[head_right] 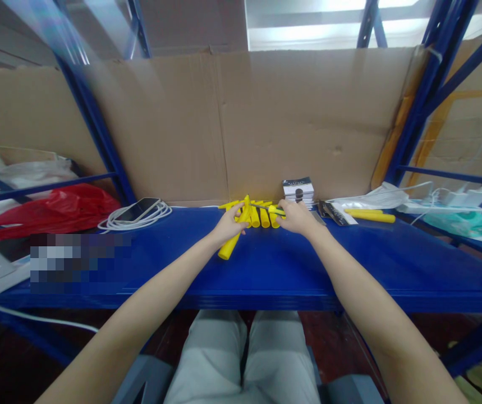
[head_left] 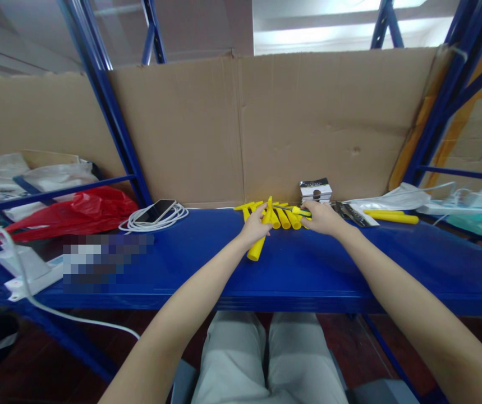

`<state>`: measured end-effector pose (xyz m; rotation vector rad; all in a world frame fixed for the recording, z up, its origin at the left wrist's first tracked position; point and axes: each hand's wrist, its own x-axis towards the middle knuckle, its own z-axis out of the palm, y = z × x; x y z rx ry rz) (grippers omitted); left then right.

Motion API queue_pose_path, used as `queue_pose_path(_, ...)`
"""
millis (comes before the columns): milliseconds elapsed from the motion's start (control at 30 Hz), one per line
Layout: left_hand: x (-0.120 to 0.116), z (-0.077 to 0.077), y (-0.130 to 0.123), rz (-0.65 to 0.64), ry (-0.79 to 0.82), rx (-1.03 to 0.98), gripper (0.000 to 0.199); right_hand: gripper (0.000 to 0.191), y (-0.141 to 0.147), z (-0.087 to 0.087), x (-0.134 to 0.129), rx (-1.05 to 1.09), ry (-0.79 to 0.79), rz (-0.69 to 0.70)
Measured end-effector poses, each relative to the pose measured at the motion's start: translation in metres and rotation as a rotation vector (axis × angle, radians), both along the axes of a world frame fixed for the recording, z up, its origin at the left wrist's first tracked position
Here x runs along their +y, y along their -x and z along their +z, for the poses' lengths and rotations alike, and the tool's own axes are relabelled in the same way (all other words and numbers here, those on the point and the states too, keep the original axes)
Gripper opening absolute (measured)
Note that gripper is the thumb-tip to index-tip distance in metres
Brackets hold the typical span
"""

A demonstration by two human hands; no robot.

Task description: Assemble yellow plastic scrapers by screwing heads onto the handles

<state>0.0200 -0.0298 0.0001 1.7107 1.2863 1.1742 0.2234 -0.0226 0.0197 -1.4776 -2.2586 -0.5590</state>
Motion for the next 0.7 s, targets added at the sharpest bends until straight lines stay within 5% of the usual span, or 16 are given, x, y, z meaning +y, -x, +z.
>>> queue_pose_path(133, -0.0031, 0.0016, -0.0005, 0.006, 0.022, 0.010, 0.072, 0.021, -0.0026, 0.0013, 0.0021, -0.021, -0.077, -0.004)
queue_pose_path(333, 0.0003, -0.0016, -0.0009, -0.010, 0.025, -0.002, 0.071, 0.031, 0.0031, 0.0031, -0.0067, 0.006, -0.029, -0.220)
queue_pose_path(567, 0.0019, -0.0037, -0.0004, -0.004, 0.019, 0.000, 0.069, 0.029, -0.0048, 0.0052, -0.0037, -0.044, 0.027, -0.052)
queue_pose_path(700, 0.0006, -0.0022, 0.0001, 0.001, 0.018, 0.025, 0.069, 0.023, -0.0039, 0.0080, -0.0055, -0.073, 0.016, -0.085)
